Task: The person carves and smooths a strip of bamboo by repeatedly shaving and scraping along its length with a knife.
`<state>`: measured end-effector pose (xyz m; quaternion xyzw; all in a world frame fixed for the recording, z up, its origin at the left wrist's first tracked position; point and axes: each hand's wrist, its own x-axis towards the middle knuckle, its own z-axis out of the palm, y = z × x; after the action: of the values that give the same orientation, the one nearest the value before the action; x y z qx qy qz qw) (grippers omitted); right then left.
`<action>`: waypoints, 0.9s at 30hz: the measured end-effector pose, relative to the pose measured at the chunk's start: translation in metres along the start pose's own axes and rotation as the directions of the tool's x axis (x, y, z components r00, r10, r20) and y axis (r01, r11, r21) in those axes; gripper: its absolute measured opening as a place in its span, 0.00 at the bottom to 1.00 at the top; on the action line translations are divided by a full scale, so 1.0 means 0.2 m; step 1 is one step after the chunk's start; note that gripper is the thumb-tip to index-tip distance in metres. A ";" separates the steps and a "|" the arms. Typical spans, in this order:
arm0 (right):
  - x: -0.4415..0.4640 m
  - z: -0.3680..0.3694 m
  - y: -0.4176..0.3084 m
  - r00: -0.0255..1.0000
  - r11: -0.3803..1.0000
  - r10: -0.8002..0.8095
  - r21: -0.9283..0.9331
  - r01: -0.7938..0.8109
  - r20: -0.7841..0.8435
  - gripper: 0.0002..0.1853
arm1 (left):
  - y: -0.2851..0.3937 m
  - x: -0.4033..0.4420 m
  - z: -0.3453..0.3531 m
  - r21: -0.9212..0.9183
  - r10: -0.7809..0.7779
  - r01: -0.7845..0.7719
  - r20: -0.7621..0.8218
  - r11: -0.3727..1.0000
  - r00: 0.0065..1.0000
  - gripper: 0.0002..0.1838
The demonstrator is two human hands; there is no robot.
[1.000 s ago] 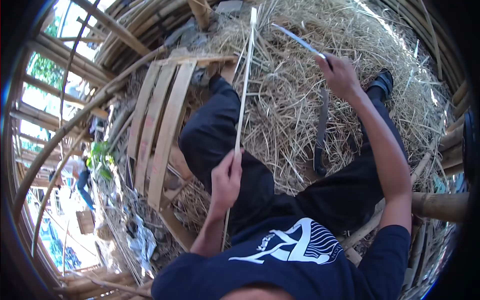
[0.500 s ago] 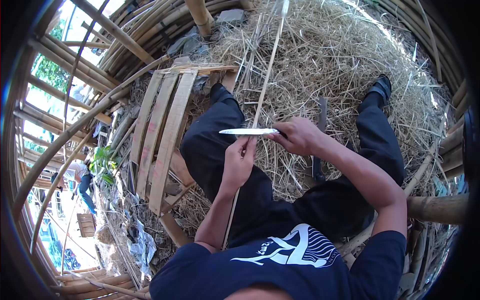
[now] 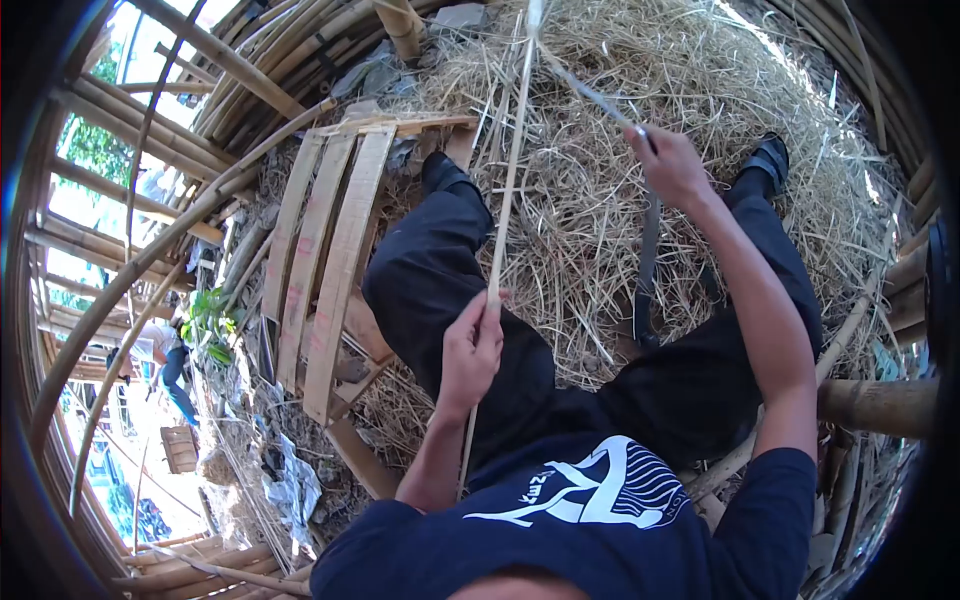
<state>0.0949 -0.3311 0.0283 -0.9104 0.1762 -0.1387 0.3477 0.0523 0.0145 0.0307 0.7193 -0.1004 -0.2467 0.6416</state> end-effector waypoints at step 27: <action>-0.21 0.38 -0.08 0.783 0.809 -0.442 -0.182 0.558 0.436 0.27 | -0.06 0.19 0.08 -0.278 -0.180 0.217 0.154 0.936 0.972 0.20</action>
<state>0.0896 -0.2585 -0.0210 -0.9751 -0.1253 -0.0225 0.1815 0.0746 -0.0147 0.0106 0.6057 -0.0297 -0.3673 0.7052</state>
